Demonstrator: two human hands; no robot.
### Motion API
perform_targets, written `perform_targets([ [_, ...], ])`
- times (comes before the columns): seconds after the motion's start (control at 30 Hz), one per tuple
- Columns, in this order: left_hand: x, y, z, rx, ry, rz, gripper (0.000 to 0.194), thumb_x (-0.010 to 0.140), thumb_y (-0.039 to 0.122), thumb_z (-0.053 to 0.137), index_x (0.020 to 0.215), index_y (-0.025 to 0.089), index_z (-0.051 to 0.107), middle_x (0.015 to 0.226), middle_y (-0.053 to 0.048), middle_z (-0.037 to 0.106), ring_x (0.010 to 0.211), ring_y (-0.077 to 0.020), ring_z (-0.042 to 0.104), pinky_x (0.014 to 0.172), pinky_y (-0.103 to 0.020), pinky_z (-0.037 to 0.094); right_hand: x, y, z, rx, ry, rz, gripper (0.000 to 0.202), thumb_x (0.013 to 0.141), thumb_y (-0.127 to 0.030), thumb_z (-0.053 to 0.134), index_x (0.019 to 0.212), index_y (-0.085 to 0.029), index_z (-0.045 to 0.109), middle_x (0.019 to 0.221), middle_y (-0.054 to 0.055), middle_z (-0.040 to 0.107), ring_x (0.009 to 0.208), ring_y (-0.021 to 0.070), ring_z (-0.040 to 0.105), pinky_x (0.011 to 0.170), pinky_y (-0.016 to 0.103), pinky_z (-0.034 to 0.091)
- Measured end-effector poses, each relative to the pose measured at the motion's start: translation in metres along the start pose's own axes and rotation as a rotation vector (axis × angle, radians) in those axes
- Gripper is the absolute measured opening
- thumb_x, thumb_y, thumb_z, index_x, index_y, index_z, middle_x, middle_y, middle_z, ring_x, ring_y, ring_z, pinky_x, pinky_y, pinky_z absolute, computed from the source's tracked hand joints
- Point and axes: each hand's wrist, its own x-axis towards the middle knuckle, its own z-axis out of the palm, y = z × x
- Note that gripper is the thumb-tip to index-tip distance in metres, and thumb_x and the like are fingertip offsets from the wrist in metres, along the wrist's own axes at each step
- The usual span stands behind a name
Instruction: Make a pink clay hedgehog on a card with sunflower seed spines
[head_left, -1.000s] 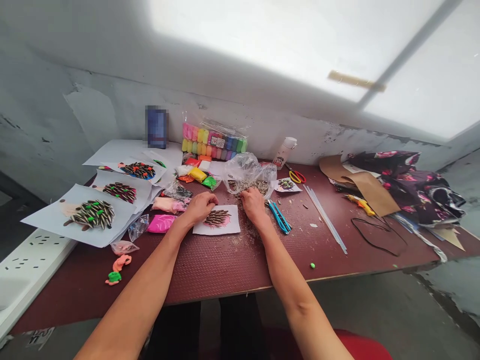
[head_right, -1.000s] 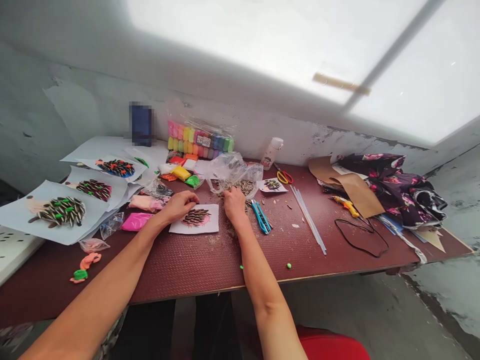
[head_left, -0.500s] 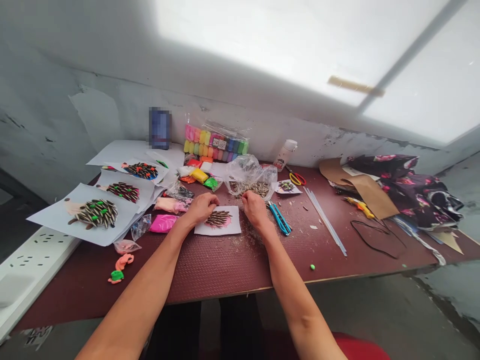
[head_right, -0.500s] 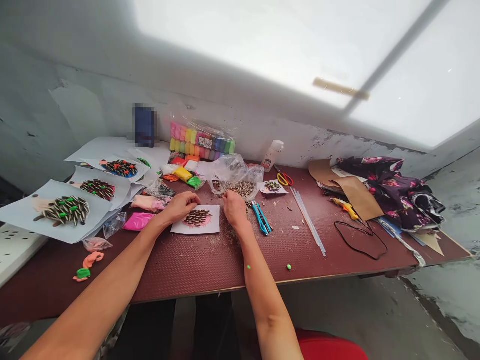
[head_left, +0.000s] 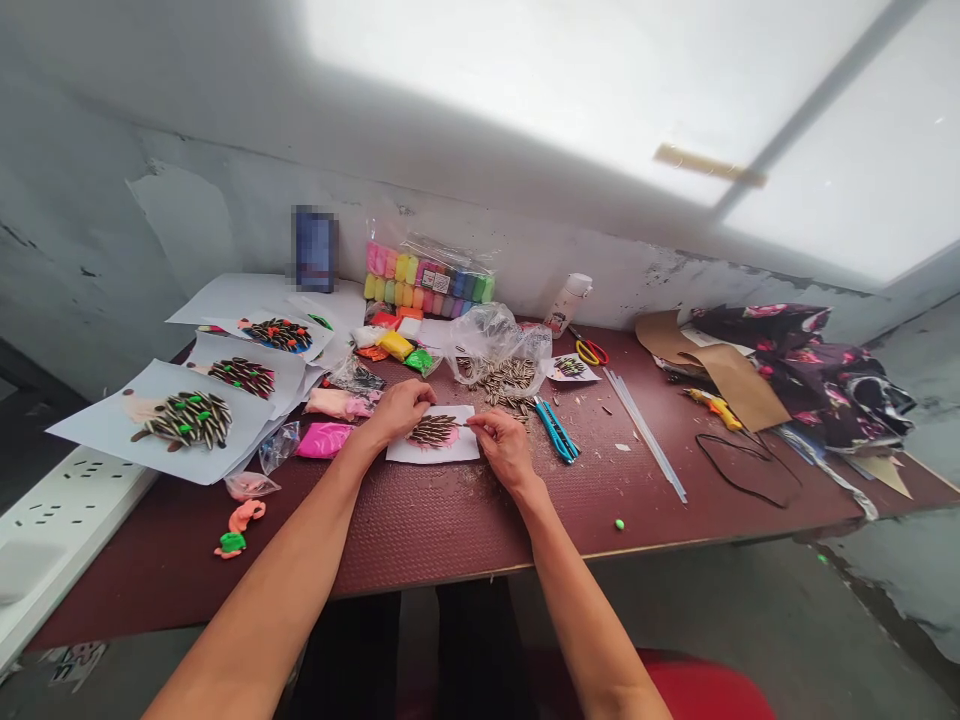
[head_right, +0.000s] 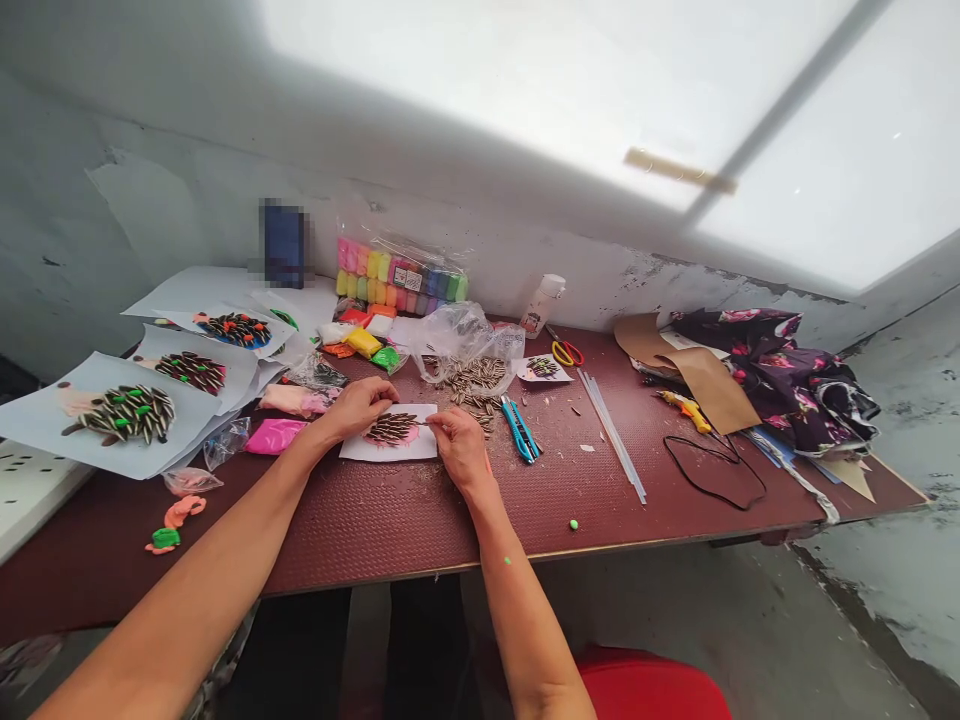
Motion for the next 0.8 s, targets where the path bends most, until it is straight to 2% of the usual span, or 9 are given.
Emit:
perform_targets([
  [0.13, 0.0002, -0.0003, 0.0003, 0.003, 0.001, 0.001, 0.027, 0.077, 0.015, 0.050, 0.087, 0.019, 0.074, 0.092, -0.006, 0.074, 0.084, -0.0201, 0.064, 0.080, -0.030, 0.050, -0.0006, -0.0015, 0.0040, -0.041, -0.038, 0.025, 0.019, 0.087, -0.018, 0.060, 0.091, -0.021, 0.078, 0.087, 0.004, 0.074, 0.077, 0.0156, 0.063, 0.078, 0.026, 0.047],
  [0.6, 0.0011, -0.0018, 0.0015, 0.003, 0.001, -0.001, 0.027, 0.077, 0.015, 0.051, 0.088, 0.019, 0.075, 0.092, -0.006, 0.074, 0.086, -0.0205, 0.065, 0.081, -0.030, 0.050, -0.0005, -0.0050, 0.0068, -0.058, -0.004, 0.061, 0.019, 0.087, -0.018, 0.058, 0.090, -0.022, 0.077, 0.089, 0.003, 0.075, 0.078, 0.0168, 0.065, 0.079, 0.027, 0.048],
  [0.8, 0.0009, -0.0020, 0.0021, 0.012, -0.003, 0.000, 0.027, 0.077, 0.015, 0.050, 0.088, 0.019, 0.074, 0.094, -0.006, 0.074, 0.088, -0.0208, 0.065, 0.081, -0.030, 0.049, -0.0001, -0.0060, 0.0083, -0.104, -0.051, 0.036, 0.019, 0.087, -0.016, 0.059, 0.091, -0.022, 0.076, 0.091, 0.003, 0.075, 0.084, 0.0172, 0.067, 0.080, 0.026, 0.047],
])
